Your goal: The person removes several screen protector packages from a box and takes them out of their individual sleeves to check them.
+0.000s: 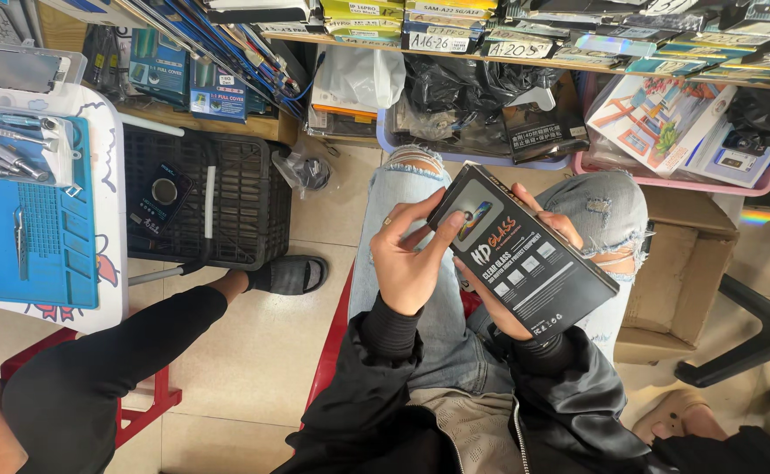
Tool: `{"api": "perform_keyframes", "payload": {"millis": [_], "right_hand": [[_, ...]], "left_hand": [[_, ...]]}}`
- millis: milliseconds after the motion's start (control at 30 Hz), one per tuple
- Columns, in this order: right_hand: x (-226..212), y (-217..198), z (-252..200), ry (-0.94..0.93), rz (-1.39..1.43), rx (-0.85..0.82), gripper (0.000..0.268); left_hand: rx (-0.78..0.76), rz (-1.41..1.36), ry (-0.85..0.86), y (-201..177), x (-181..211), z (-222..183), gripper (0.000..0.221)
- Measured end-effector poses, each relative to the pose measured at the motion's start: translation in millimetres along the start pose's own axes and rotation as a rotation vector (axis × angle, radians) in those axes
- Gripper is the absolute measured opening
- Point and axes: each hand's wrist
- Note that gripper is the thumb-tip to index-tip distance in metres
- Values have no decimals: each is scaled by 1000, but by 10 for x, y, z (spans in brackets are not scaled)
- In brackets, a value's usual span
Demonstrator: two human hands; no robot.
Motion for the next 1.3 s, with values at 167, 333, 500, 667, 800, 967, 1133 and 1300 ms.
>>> {"api": "perform_keyframes", "payload": {"millis": [167,333,500,667,800,967,1133,1300], "right_hand": [[39,-6,-36,-1,17,-21,98],[-43,-101,22,28,9,-36,102],[64,-200,-34,295,296,-200,80],[339,-271,-246,566,1069,-189,74],[273,-304,-205,672,1311,-183,65],[353,-329,-210,704,1337,-203,65],[412,-360,-276,715,1314,-193,67],[-124,-195,146,657,931,-322,58]], "left_hand": [[-2,9,59,-6,-262,-28,25],[-54,-33,77,-22,-162,12,28],[-139,-142,136,0,-42,7,31],[-254,-138,291,-61,90,37,32],[-29,-197,334,-66,-80,-43,42],[-224,27,464,-82,59,17,36],[-155,54,378,-156,63,78,30],[-371,-7,64,-346,181,66,30]]}}
Point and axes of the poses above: each hand's wrist, its own z-axis towards the middle knuckle, its own y-axis out of the palm, x = y × z, and after that the axes turned 5 degrees about y, right-handed
